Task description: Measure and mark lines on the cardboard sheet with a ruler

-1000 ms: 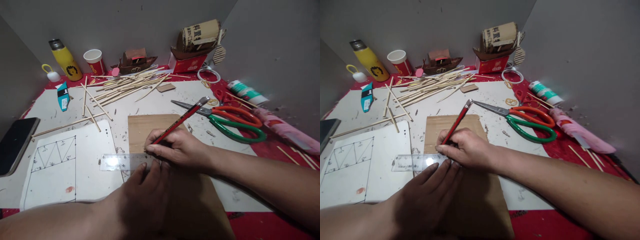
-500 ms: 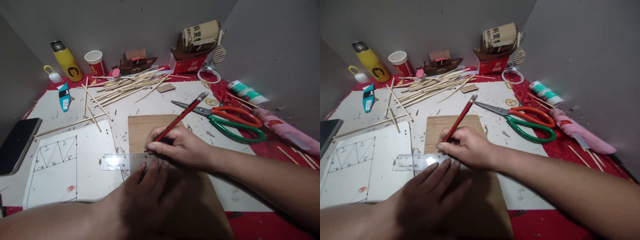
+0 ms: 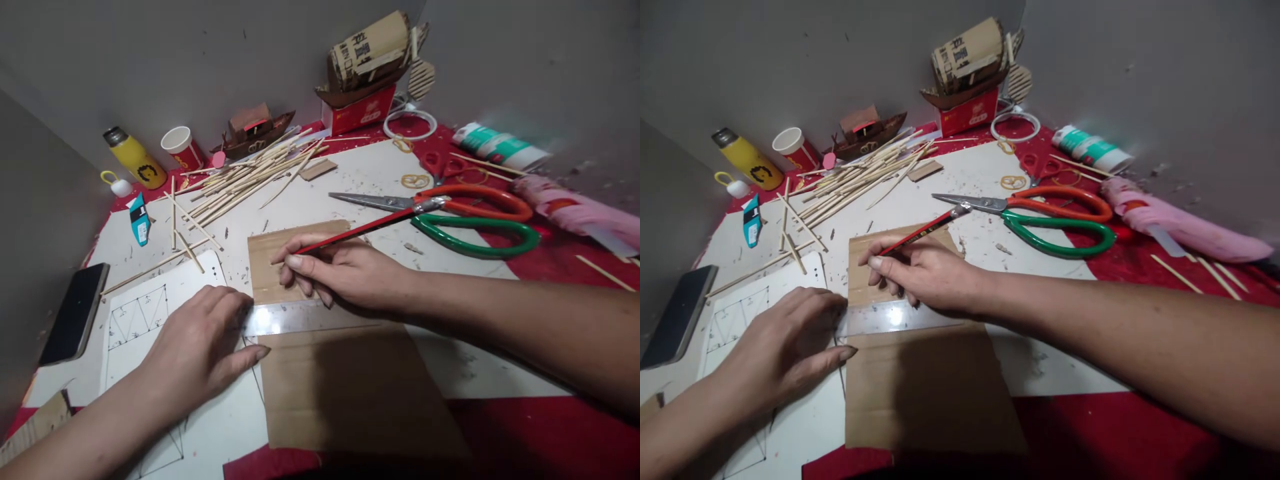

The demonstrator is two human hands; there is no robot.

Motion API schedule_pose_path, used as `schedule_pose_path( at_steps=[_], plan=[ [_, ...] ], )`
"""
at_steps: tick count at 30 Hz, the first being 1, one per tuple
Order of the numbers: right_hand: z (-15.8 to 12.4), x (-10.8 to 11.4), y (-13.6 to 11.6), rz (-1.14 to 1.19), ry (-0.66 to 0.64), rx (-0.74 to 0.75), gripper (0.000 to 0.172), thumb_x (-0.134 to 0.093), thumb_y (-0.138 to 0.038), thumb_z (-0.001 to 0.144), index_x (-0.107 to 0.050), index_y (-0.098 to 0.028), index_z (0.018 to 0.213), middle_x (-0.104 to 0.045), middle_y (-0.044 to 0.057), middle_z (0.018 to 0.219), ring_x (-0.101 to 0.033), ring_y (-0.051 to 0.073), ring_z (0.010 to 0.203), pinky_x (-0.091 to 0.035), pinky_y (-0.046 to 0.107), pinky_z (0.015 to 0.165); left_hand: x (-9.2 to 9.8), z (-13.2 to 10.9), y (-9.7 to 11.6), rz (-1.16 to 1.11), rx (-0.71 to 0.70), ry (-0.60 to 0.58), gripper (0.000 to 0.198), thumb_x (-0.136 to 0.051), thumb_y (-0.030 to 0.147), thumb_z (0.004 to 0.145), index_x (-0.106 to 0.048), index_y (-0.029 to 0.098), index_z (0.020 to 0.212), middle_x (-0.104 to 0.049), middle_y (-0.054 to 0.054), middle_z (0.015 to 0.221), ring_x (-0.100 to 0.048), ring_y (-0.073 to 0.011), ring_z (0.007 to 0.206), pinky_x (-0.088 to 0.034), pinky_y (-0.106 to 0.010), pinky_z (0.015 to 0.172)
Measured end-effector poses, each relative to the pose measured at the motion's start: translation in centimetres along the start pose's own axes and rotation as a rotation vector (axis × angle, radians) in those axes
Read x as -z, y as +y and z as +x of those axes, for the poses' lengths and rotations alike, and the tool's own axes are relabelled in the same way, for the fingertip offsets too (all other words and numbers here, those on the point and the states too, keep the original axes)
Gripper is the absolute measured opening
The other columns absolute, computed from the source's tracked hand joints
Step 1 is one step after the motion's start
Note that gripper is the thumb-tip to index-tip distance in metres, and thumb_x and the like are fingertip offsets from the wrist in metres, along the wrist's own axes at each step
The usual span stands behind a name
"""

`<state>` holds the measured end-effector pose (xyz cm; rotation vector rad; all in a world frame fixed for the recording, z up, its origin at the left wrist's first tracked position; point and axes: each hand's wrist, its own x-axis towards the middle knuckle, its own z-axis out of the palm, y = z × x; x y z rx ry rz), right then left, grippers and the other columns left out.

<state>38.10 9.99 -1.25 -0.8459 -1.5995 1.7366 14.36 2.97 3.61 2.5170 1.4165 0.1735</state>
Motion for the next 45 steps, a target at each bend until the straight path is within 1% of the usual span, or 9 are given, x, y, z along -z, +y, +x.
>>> schedule_pose_path(
  at_steps=[4, 10, 15, 19, 23, 31, 37, 41, 45],
  plan=[
    [0.2, 0.0, -0.2, 0.034, 0.011, -0.023, 0.018, -0.054, -0.030, 0.096, -0.059, -0.017, 0.107, -0.063, 0.003, 0.088, -0.053, 0.009, 0.061, -0.045, 0.014, 0.041, -0.7, 0.2, 0.2, -0.220, 0.162, -0.106, 0.029, -0.066, 0.041, 0.087, -0.063, 0.018, 0.104, -0.067, -0.005, 0.091, -0.061, -0.0213, 0.079, -0.048, -0.033, 0.069],
    [0.6, 0.5, -1.0, 0.044, 0.022, -0.009, 0.013, -0.047, -0.021, 0.099, -0.058, -0.015, 0.102, -0.063, 0.004, 0.087, -0.056, 0.009, 0.061, -0.048, 0.015, 0.041, 1.3, -2.1, 1.0, -0.652, 0.372, -0.290, 0.030, -0.058, 0.041, 0.094, -0.059, 0.020, 0.073, -0.054, 0.001, 0.068, -0.048, -0.0137, 0.063, -0.040, -0.022, 0.056],
    [0.9, 0.7, -1.1, 0.122, 0.072, -0.011, 0.015, -0.044, -0.016, 0.099, -0.059, -0.015, 0.101, -0.062, 0.004, 0.084, -0.056, 0.010, 0.059, -0.048, 0.016, 0.037, 2.5, -6.7, 0.3, -0.876, 0.692, 0.013, 0.032, -0.067, 0.047, 0.087, -0.063, 0.020, 0.070, -0.053, 0.000, 0.066, -0.045, -0.0137, 0.060, -0.042, -0.022, 0.053],
    [0.9, 0.6, -1.1, 0.120, 0.081, 0.005, 0.014, -0.046, -0.016, 0.099, -0.060, -0.014, 0.099, -0.064, 0.005, 0.084, -0.057, 0.010, 0.060, -0.049, 0.016, 0.038, 2.1, -7.7, 1.6, -1.133, 0.848, 0.278, 0.025, -0.074, 0.042, 0.084, -0.066, 0.019, 0.079, -0.053, 0.002, 0.066, -0.041, -0.0084, 0.055, -0.040, -0.017, 0.049],
    [0.6, 0.3, -1.2, 0.142, 0.089, 0.016, 0.013, -0.054, -0.024, 0.098, -0.062, -0.014, 0.094, -0.067, 0.006, 0.086, -0.058, 0.009, 0.059, -0.050, 0.015, 0.039, 1.2, -5.7, 3.4, -1.253, 0.803, 0.357, 0.026, -0.083, 0.033, 0.076, -0.065, 0.017, 0.087, -0.062, 0.002, 0.068, -0.053, -0.0078, 0.056, -0.045, -0.016, 0.052],
    [-0.2, -0.1, -2.0, 0.237, 0.025, 0.002, 0.039, -0.078, -0.049, 0.078, -0.064, -0.014, 0.085, -0.069, 0.005, 0.083, -0.062, 0.010, 0.060, -0.050, 0.015, 0.040, -1.2, -0.8, 5.2, -1.350, 0.597, 0.010, 0.033, -0.083, 0.038, 0.077, -0.060, 0.015, 0.084, -0.070, -0.002, 0.071, -0.067, -0.0127, 0.058, -0.049, -0.020, 0.054],
    [0.0, 0.4, -2.2, 0.299, 0.068, -0.022, 0.035, -0.084, -0.039, 0.070, -0.059, -0.016, 0.077, -0.070, 0.001, 0.069, -0.058, 0.007, 0.046, -0.048, 0.015, 0.037, -1.6, -0.2, 6.1, -1.344, 0.567, -0.233, 0.045, -0.078, 0.056, 0.078, -0.065, 0.012, 0.078, -0.070, -0.006, 0.069, -0.064, -0.0114, 0.055, -0.048, -0.021, 0.054],
    [0.3, 0.6, -2.1, 0.279, 0.092, -0.047, 0.032, -0.082, -0.038, 0.075, -0.060, -0.015, 0.073, -0.067, 0.001, 0.063, -0.058, 0.008, 0.045, -0.047, 0.015, 0.036, -1.3, -1.1, 5.1, -1.283, 0.592, -0.163, 0.049, -0.070, 0.060, 0.083, -0.066, 0.013, 0.068, -0.065, -0.003, 0.059, -0.055, -0.0088, 0.046, -0.045, -0.020, 0.049],
    [0.8, 0.8, -2.0, 0.280, 0.268, -0.021, 0.019, -0.065, -0.030, 0.092, -0.064, -0.014, 0.082, -0.068, 0.003, 0.070, -0.058, 0.009, 0.049, -0.046, 0.016, 0.035, -1.8, -2.4, 3.3, -1.209, 0.676, -0.034, 0.045, -0.071, 0.053, 0.086, -0.062, 0.014, 0.065, -0.063, -0.001, 0.053, -0.052, -0.0084, 0.044, -0.042, -0.019, 0.049]
  ],
)
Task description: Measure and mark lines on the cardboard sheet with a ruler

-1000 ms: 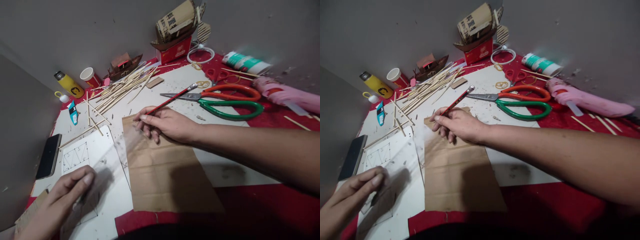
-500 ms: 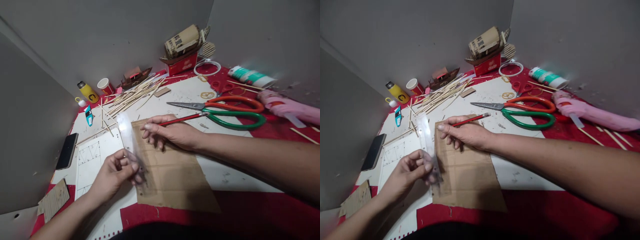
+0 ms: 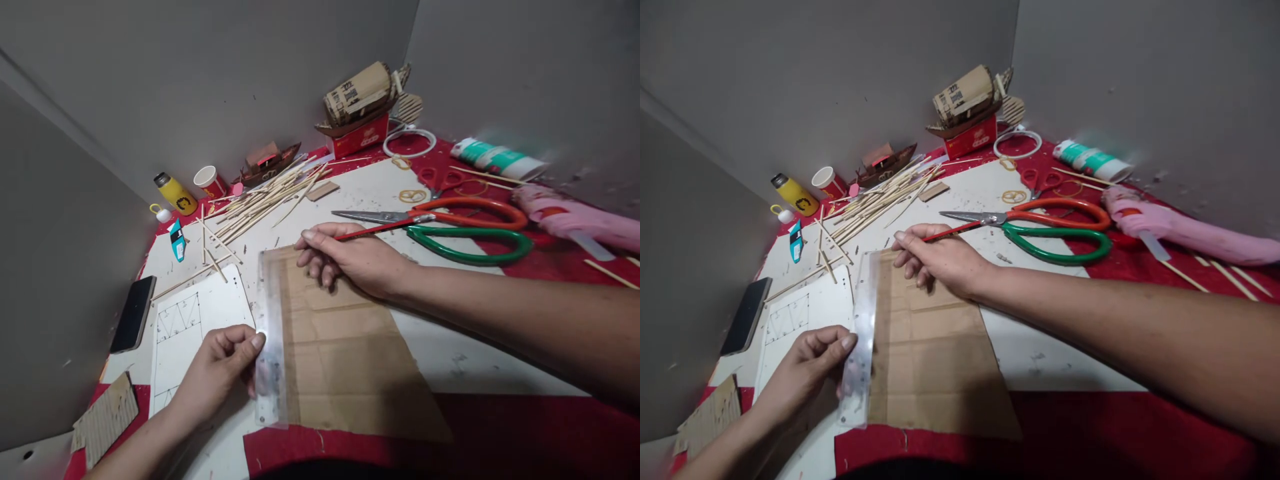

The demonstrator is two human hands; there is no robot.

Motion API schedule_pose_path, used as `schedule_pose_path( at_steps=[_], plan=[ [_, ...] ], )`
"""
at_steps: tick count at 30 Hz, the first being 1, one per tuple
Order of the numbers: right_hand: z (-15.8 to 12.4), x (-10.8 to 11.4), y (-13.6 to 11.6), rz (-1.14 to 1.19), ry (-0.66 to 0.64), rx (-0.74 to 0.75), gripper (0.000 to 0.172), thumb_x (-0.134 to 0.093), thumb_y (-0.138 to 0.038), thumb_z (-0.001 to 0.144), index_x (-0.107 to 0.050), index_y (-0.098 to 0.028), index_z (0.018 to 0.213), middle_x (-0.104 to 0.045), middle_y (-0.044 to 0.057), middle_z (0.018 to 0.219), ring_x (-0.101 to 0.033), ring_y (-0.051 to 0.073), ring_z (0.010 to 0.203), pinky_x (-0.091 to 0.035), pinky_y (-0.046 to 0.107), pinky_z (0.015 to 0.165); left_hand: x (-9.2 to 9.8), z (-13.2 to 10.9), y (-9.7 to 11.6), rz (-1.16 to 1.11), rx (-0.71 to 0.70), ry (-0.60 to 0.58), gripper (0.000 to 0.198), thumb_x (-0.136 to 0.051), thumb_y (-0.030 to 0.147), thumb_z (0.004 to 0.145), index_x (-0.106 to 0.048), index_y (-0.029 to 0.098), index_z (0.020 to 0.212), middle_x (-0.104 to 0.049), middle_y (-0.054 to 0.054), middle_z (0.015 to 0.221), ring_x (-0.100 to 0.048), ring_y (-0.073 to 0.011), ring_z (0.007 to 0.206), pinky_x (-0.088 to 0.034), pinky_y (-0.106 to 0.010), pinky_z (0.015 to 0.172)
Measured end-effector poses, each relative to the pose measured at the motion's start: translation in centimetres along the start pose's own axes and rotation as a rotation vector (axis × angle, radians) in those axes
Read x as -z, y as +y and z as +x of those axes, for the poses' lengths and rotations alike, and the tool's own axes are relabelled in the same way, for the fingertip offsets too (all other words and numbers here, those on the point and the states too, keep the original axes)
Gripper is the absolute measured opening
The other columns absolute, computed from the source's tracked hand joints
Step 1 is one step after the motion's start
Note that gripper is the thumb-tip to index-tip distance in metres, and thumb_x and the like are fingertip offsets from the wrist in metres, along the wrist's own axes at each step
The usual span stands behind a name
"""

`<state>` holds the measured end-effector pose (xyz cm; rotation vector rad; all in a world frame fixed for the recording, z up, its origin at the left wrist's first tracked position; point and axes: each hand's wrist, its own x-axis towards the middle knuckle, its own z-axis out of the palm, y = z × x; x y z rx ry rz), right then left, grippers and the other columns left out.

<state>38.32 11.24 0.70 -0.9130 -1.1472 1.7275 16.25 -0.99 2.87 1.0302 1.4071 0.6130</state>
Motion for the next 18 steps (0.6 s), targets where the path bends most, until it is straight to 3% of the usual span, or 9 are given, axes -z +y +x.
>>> schedule_pose_path(
  at_steps=[4, 11, 18],
  plan=[
    [0.2, -0.1, 0.1, -0.026, 0.064, -0.028, 0.020, -0.053, -0.022, 0.098, -0.062, -0.014, 0.082, -0.066, 0.003, 0.069, -0.057, 0.008, 0.048, -0.044, 0.015, 0.035, 0.2, 0.0, -0.9, -0.029, 0.028, 0.067, 0.047, -0.075, 0.054, 0.082, -0.060, 0.015, 0.062, -0.060, 0.000, 0.048, -0.051, -0.0077, 0.041, -0.040, -0.018, 0.047],
    [0.1, -0.3, 0.1, -0.072, 0.056, -0.019, 0.021, -0.051, -0.019, 0.099, -0.063, -0.014, 0.083, -0.065, 0.001, 0.067, -0.055, 0.007, 0.047, -0.043, 0.015, 0.034, -1.3, 0.5, 0.2, -0.038, 0.105, 0.030, 0.051, -0.083, 0.059, 0.069, -0.062, 0.014, 0.060, -0.061, -0.001, 0.048, -0.053, -0.0082, 0.040, -0.043, -0.018, 0.045],
    [0.4, -0.1, 0.4, -0.083, 0.018, -0.016, 0.023, -0.051, -0.021, 0.101, -0.062, -0.015, 0.082, -0.064, 0.000, 0.066, -0.054, 0.007, 0.046, -0.042, 0.016, 0.033, -0.7, 0.9, 0.0, 0.102, 0.107, 0.054, 0.050, -0.075, 0.060, 0.078, -0.056, 0.016, 0.062, -0.062, -0.002, 0.054, -0.053, -0.0094, 0.041, -0.040, -0.020, 0.042]
  ],
)
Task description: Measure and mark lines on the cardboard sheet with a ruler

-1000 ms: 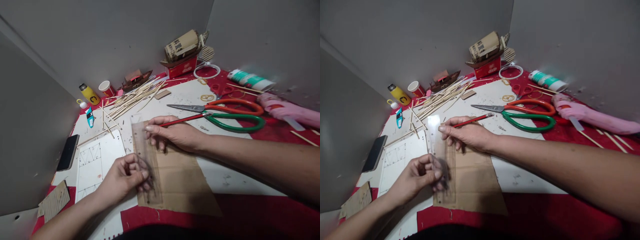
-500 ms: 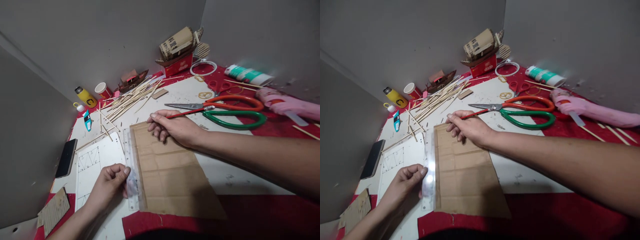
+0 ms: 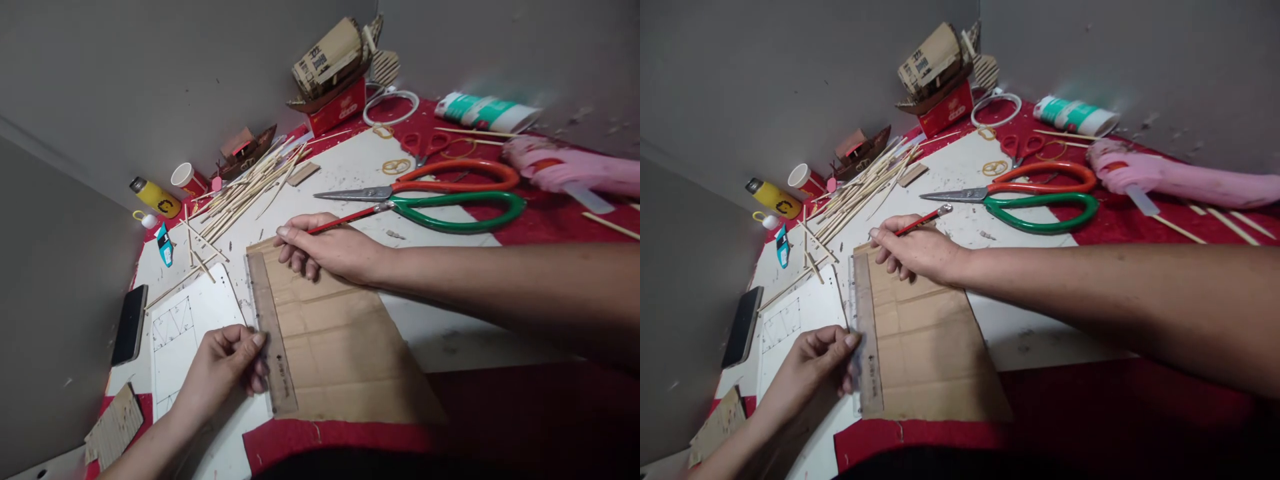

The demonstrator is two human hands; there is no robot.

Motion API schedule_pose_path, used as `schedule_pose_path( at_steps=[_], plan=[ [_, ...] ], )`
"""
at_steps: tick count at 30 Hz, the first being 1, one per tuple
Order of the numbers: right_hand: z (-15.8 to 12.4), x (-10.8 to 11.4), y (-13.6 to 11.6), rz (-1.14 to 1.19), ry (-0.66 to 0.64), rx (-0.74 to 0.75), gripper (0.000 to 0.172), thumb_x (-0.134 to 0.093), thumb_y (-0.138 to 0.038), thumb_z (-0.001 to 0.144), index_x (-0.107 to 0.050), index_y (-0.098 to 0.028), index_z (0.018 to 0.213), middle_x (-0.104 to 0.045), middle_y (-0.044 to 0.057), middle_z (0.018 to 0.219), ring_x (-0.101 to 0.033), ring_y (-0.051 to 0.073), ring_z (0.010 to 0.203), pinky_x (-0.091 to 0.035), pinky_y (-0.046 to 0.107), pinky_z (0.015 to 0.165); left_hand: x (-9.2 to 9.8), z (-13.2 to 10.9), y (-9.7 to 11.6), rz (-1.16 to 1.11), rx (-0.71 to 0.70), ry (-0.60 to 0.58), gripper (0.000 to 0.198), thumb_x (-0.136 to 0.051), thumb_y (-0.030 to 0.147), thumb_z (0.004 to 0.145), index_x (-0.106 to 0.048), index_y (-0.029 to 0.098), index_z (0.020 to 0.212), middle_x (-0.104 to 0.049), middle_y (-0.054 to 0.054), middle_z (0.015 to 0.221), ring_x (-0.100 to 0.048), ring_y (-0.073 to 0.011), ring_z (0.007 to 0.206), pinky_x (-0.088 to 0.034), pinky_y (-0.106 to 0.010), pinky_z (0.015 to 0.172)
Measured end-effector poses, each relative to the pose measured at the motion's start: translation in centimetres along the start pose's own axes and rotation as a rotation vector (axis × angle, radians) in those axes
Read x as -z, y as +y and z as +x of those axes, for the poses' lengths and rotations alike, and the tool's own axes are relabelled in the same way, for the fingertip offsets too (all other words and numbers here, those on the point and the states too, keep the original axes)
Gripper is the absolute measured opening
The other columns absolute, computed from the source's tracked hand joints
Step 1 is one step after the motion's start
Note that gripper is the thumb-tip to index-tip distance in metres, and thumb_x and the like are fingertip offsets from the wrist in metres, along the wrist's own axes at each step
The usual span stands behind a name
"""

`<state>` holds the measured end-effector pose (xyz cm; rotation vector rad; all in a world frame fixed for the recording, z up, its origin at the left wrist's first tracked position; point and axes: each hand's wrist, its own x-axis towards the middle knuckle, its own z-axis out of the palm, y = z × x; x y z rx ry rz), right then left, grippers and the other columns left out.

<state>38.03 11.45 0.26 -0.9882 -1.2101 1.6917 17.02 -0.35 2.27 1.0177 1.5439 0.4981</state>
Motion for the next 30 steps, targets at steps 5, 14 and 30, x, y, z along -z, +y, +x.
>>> schedule_pose_path(
  at_steps=[5, 14, 30],
  plan=[
    [0.0, 0.1, 0.2, -0.020, -0.013, 0.014, 0.023, -0.050, -0.023, 0.102, -0.062, -0.015, 0.083, -0.063, -0.001, 0.067, -0.055, 0.007, 0.047, -0.042, 0.016, 0.032, 0.7, -0.1, -0.4, 0.437, -0.334, 0.298, 0.038, -0.061, 0.046, 0.093, -0.057, 0.019, 0.067, -0.054, 0.002, 0.055, -0.050, -0.0103, 0.049, -0.039, -0.023, 0.048],
    [0.0, 0.1, 0.2, -0.034, -0.010, 0.005, 0.021, -0.051, -0.022, 0.101, -0.063, -0.015, 0.085, -0.065, 0.000, 0.068, -0.056, 0.007, 0.047, -0.044, 0.014, 0.034, 0.3, 1.6, -1.5, 1.110, -0.896, 0.114, 0.081, -0.065, 0.043, 0.091, -0.025, 0.019, 0.158, -0.027, -0.021, 0.163, -0.027, -0.0377, 0.150, -0.036, -0.057, 0.116],
    [0.1, 0.2, 0.2, -0.096, -0.023, 0.022, 0.023, -0.052, -0.022, 0.101, -0.062, -0.015, 0.081, -0.066, 0.001, 0.070, -0.056, 0.007, 0.049, -0.045, 0.014, 0.036, 1.0, 2.7, -1.3, 1.120, -0.896, 0.040, 0.094, -0.064, 0.043, 0.087, -0.012, 0.021, 0.161, -0.012, -0.017, 0.168, -0.014, -0.0386, 0.153, -0.025, -0.060, 0.120]
  ],
)
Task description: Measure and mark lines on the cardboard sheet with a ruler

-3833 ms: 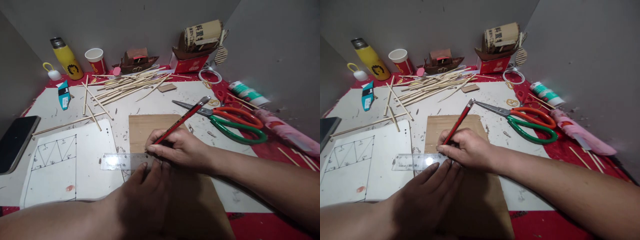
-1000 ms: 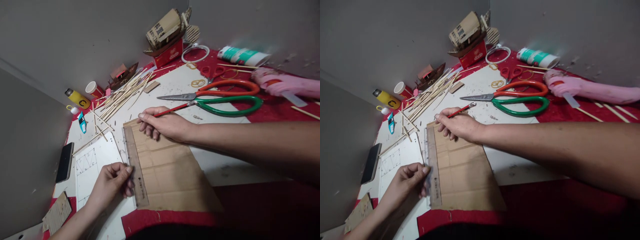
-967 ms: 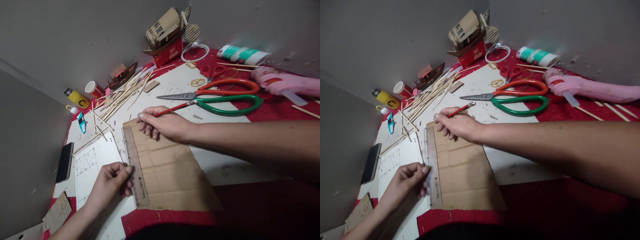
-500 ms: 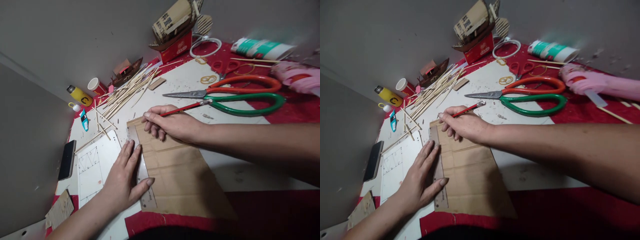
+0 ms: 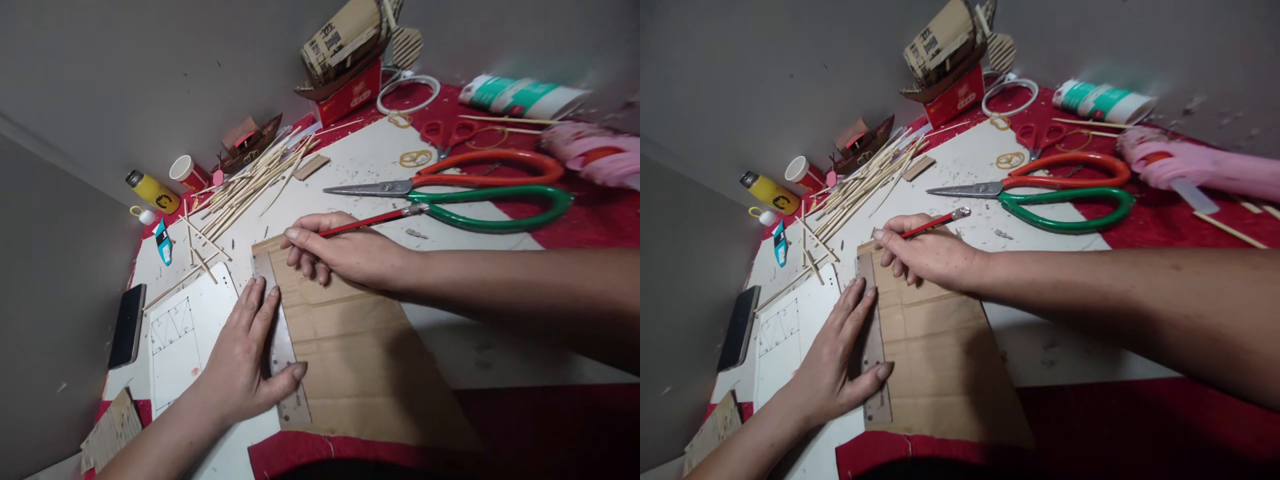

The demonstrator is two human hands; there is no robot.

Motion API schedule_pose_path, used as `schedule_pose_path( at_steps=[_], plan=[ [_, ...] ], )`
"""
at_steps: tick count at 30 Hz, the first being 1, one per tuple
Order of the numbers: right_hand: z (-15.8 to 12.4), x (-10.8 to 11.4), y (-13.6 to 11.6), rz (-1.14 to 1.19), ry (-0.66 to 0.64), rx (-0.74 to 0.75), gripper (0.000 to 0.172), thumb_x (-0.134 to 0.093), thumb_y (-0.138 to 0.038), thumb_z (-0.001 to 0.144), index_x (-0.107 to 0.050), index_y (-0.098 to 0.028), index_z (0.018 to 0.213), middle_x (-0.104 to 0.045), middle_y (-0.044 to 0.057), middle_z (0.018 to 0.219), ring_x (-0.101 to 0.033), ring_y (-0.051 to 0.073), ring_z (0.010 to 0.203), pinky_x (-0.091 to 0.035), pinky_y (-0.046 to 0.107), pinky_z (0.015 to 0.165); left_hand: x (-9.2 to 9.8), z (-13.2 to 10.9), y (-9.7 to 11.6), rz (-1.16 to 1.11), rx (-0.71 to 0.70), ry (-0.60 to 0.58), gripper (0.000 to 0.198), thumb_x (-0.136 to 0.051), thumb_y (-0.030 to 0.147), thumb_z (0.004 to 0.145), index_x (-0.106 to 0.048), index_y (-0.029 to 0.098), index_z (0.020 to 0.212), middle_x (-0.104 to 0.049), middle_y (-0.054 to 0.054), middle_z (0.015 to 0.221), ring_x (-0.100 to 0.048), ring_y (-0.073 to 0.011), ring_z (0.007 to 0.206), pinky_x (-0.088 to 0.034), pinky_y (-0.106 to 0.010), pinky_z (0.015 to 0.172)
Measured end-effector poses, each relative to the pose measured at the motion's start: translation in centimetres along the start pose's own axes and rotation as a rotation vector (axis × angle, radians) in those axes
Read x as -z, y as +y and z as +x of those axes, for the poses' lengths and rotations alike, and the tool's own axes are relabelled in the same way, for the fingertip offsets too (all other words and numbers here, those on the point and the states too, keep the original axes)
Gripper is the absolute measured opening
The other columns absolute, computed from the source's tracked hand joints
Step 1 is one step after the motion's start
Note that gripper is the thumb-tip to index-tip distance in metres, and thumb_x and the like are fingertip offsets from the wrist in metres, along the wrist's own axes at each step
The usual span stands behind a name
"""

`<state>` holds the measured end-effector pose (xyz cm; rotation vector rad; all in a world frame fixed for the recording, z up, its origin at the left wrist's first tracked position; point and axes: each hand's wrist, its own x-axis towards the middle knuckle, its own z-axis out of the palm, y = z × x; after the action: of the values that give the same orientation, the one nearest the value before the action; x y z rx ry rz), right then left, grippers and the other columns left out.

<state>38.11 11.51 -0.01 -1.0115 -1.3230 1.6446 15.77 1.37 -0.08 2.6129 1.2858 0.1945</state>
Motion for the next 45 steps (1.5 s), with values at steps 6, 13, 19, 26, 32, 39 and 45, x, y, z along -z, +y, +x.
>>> schedule_pose_path(
  at_steps=[6, 13, 19, 26, 32, 39, 45],
  plan=[
    [-0.1, 0.1, 0.0, 0.014, -0.003, -0.005, 0.023, -0.051, -0.023, 0.101, -0.062, -0.015, 0.082, -0.065, 0.000, 0.071, -0.056, 0.006, 0.050, -0.045, 0.013, 0.036, -0.1, 0.1, 0.0, -0.015, 0.004, 0.013, 0.091, -0.059, 0.035, 0.088, -0.007, 0.021, 0.162, -0.010, -0.016, 0.168, -0.012, -0.0374, 0.154, -0.023, -0.059, 0.121],
    [-0.1, 0.0, -0.5, 0.087, 0.019, -0.068, 0.022, -0.052, -0.024, 0.101, -0.062, -0.015, 0.083, -0.065, 0.001, 0.070, -0.056, 0.007, 0.049, -0.044, 0.014, 0.037, -0.3, 0.4, -0.8, -0.025, -0.001, 0.038, 0.085, -0.052, 0.029, 0.092, -0.005, 0.024, 0.162, -0.011, -0.015, 0.168, -0.014, -0.0368, 0.154, -0.025, -0.060, 0.120],
    [0.1, 2.1, -4.7, 0.157, 0.168, 0.094, 0.033, -0.043, -0.042, 0.105, -0.060, -0.018, 0.090, -0.068, 0.003, 0.074, -0.060, 0.008, 0.051, -0.046, 0.017, 0.043, -0.5, 0.3, -1.2, -0.006, 0.015, 0.081, 0.080, -0.053, 0.027, 0.092, -0.012, 0.025, 0.162, -0.013, -0.015, 0.168, -0.021, -0.0382, 0.152, -0.032, -0.061, 0.117],
    [1.6, 4.6, -4.1, -0.372, 0.154, 0.354, 0.033, -0.045, -0.039, 0.104, -0.061, -0.016, 0.086, -0.067, 0.002, 0.075, -0.064, 0.012, 0.066, -0.048, 0.022, 0.061, -0.6, 0.5, -1.2, -0.114, 0.051, 0.183, 0.074, -0.056, 0.027, 0.092, -0.025, 0.030, 0.159, -0.025, -0.013, 0.165, -0.028, -0.0382, 0.149, -0.037, -0.063, 0.113],
    [2.2, 4.6, -0.9, -1.042, 0.020, 0.432, 0.019, -0.056, -0.021, 0.094, -0.071, -0.015, 0.101, -0.073, 0.007, 0.093, -0.064, 0.019, 0.086, -0.041, 0.028, 0.076, -0.7, 0.4, -0.5, -0.309, 0.210, 0.323, 0.067, -0.064, 0.027, 0.089, -0.041, 0.038, 0.151, -0.037, -0.007, 0.160, -0.031, -0.0360, 0.149, -0.036, -0.060, 0.116],
    [2.2, 4.4, -0.3, -1.294, -0.048, 0.501, 0.030, -0.054, -0.027, 0.098, -0.067, -0.009, 0.119, -0.072, 0.017, 0.108, -0.063, 0.028, 0.100, -0.042, 0.036, 0.086, -0.5, 0.6, -0.5, -0.668, 0.464, 0.424, 0.061, -0.072, 0.033, 0.086, -0.051, 0.032, 0.143, -0.048, -0.008, 0.151, -0.049, -0.0305, 0.136, -0.040, -0.051, 0.114],
    [2.1, 4.3, 0.3, -1.333, -0.086, 0.535, 0.030, -0.055, -0.031, 0.097, -0.067, -0.010, 0.114, -0.069, 0.018, 0.102, -0.061, 0.030, 0.097, -0.044, 0.039, 0.087, 0.5, 1.2, -0.3, -0.812, 0.669, 0.535, 0.060, -0.077, 0.035, 0.081, -0.058, 0.029, 0.137, -0.062, -0.006, 0.135, -0.065, -0.0205, 0.105, -0.054, -0.036, 0.093]
  ],
)
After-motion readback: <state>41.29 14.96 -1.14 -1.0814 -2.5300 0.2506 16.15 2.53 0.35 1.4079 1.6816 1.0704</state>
